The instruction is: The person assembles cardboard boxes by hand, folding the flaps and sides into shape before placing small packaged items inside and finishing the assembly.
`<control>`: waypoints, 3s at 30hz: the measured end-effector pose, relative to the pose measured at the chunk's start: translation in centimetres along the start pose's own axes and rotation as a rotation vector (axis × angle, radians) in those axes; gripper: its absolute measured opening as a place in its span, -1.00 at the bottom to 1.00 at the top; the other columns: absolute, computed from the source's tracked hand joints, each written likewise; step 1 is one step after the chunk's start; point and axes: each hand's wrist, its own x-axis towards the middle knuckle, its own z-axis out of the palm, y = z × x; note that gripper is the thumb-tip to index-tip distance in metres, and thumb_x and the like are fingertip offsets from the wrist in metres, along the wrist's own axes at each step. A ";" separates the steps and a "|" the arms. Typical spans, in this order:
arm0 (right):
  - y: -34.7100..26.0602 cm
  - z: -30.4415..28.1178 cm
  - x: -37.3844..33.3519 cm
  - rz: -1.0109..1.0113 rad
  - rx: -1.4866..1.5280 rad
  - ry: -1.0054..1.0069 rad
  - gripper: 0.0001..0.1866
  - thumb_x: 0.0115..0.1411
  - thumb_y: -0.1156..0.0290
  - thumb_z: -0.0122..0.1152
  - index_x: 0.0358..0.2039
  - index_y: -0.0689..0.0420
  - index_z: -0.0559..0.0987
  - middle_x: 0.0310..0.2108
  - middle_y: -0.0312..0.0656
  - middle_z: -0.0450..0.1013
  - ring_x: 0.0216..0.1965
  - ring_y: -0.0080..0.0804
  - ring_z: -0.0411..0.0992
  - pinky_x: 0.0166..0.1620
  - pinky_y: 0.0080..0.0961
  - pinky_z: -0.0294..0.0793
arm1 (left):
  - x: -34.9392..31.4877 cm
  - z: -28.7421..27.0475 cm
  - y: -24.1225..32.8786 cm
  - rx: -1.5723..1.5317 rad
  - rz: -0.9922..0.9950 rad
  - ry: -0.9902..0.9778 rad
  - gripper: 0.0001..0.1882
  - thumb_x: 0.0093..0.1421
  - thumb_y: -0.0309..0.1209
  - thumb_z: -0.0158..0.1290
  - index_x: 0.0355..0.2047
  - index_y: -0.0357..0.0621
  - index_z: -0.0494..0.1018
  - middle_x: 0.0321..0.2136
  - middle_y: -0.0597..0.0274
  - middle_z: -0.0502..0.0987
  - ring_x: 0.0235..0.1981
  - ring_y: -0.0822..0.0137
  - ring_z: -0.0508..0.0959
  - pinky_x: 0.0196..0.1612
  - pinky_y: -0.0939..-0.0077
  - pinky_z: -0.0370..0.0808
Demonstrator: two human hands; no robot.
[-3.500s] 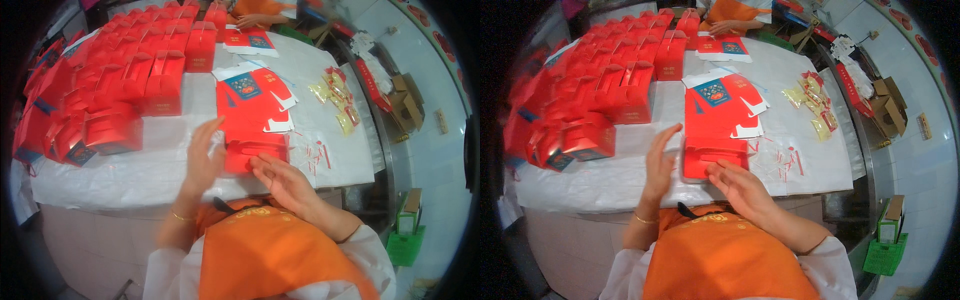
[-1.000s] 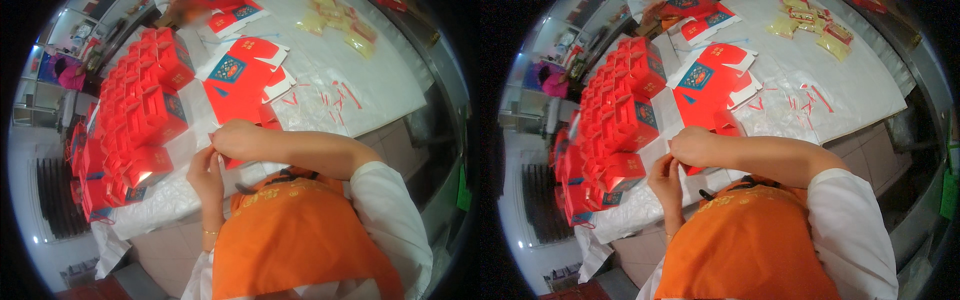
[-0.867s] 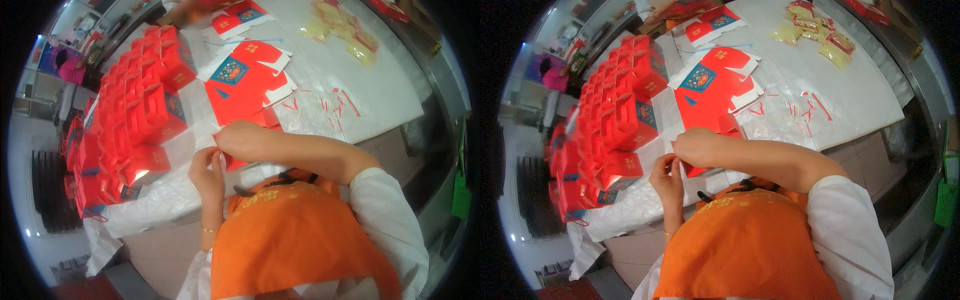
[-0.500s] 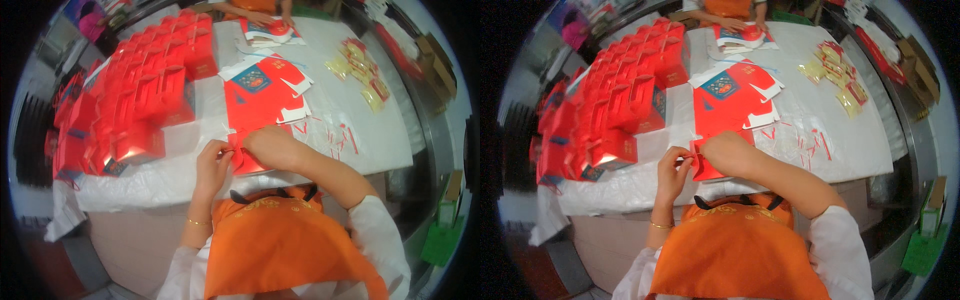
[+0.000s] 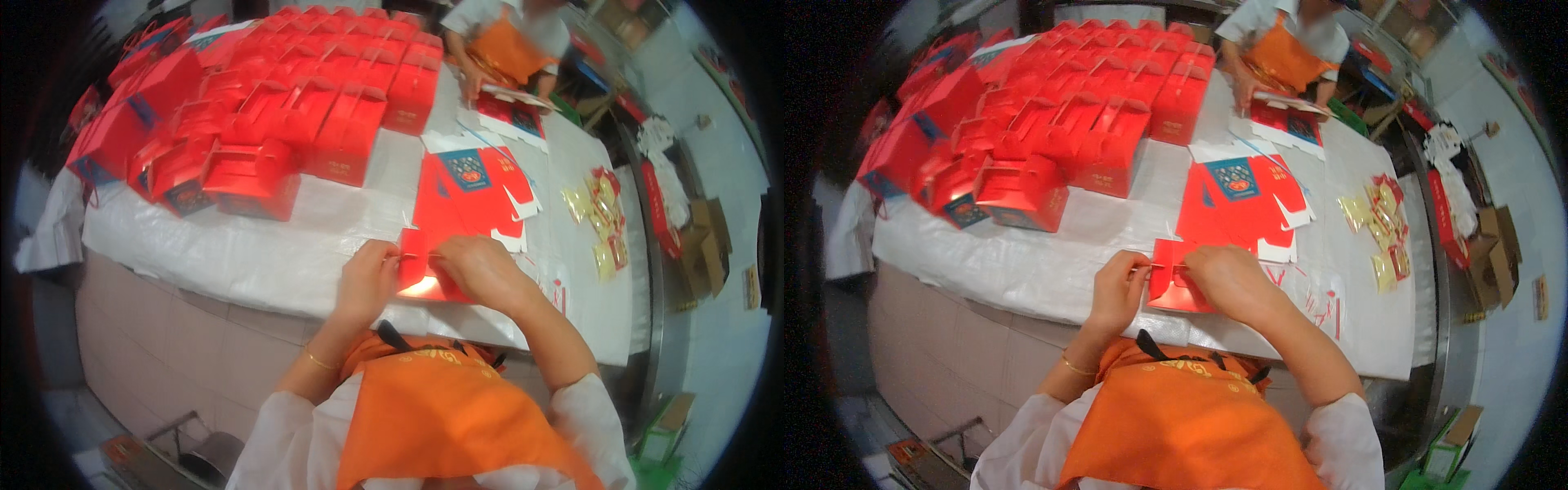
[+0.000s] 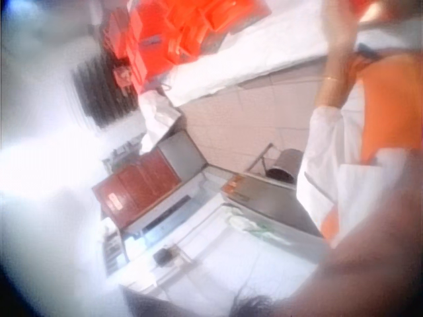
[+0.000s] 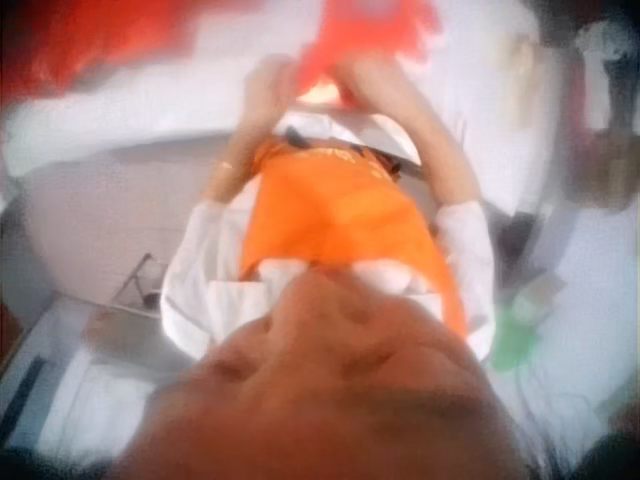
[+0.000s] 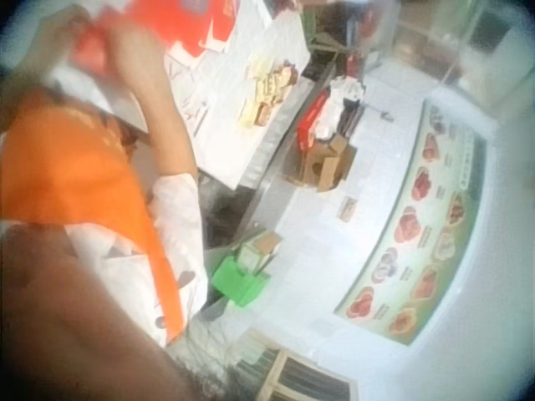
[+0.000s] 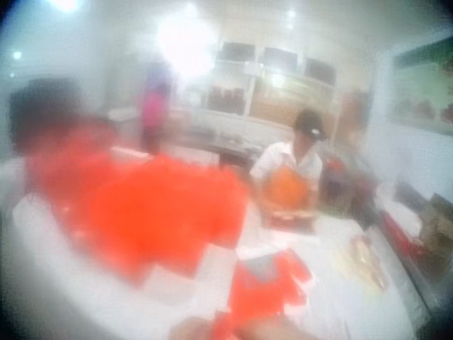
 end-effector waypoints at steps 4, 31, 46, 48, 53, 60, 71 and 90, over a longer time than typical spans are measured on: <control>-2.2 -1.0 2.3 0.034 -0.012 -0.077 -0.88 0.23 0.43 0.17 -0.28 0.19 0.58 -0.39 0.00 0.51 -0.29 0.03 0.50 -0.25 -0.14 0.48 | -0.1 -2.2 0.8 -0.184 -0.146 -0.020 -0.91 0.36 -0.55 0.06 -0.15 -0.29 0.43 -0.30 0.28 0.55 -0.35 0.54 0.55 -0.29 0.60 0.54; -4.2 2.8 25.0 -0.136 0.050 0.189 -0.77 0.28 0.29 0.16 -0.22 0.20 0.60 -0.26 0.04 0.57 -0.19 0.07 0.54 -0.11 -0.10 0.52 | -5.5 -9.6 -5.5 0.169 -0.026 0.578 -0.72 0.20 -0.52 0.15 -0.08 -0.29 0.50 -0.14 0.04 0.55 -0.09 0.11 0.53 0.02 0.25 0.44; -2.7 18.2 13.4 0.087 1.613 0.478 -0.20 0.52 -0.08 -0.28 0.52 0.14 -0.22 0.52 -0.15 -0.14 0.51 -0.30 -0.16 0.49 -0.31 -0.20 | 0.5 -4.1 -7.8 0.243 0.076 0.180 0.05 0.13 -0.45 0.25 0.50 -0.20 -0.17 0.45 -0.38 -0.18 0.48 -0.26 -0.10 0.43 0.00 0.03; -1.8 18.9 14.9 0.033 1.710 0.470 -0.19 0.52 -0.04 -0.24 0.52 0.15 -0.25 0.52 -0.14 -0.13 0.50 -0.30 -0.13 0.48 -0.31 -0.15 | 1.4 -3.8 -7.4 0.230 0.063 0.179 0.07 0.13 -0.46 0.24 0.50 -0.20 -0.21 0.46 -0.33 -0.19 0.49 -0.23 -0.12 0.43 0.02 0.03; 1.2 20.5 14.5 0.201 1.487 0.312 -0.27 0.49 0.11 -0.08 0.49 0.23 -0.04 0.43 -0.07 0.10 0.44 -0.29 0.07 0.42 -0.38 0.08 | -0.2 -3.2 -8.0 0.213 -0.006 0.263 -0.01 0.13 -0.50 0.19 0.47 -0.25 -0.13 0.39 -0.17 0.03 0.38 -0.11 0.12 0.34 0.07 0.18; 1.9 18.7 9.9 0.200 1.544 0.173 -0.40 0.51 0.23 -0.11 0.45 0.25 0.14 0.37 -0.04 0.23 0.40 -0.30 0.15 0.40 -0.43 0.13 | -1.7 -1.6 -7.1 0.581 0.230 0.192 -0.28 0.14 -0.53 0.15 0.33 -0.30 0.23 0.27 -0.25 0.17 0.24 -0.18 0.27 0.28 0.08 0.26; 2.1 17.3 9.3 0.164 1.488 0.183 -0.49 0.47 0.39 -0.02 0.37 0.24 0.28 0.28 -0.07 0.35 0.31 -0.35 0.31 0.31 -0.44 0.30 | 0.9 -0.2 -4.7 0.492 0.217 0.144 -0.50 0.17 -0.57 0.09 0.15 -0.32 0.37 0.07 -0.14 0.39 0.05 -0.07 0.42 0.09 0.17 0.42; 21.3 11.1 -5.0 0.686 0.161 0.222 -0.14 0.08 0.21 0.35 0.40 0.03 0.29 0.44 0.11 0.08 0.45 0.04 0.03 0.45 -0.09 0.01 | 18.8 14.7 -5.5 0.780 0.343 -0.856 0.23 -0.25 0.11 0.46 0.46 0.30 0.14 0.48 -0.15 -0.08 0.48 -0.22 -0.05 0.41 -0.28 -0.08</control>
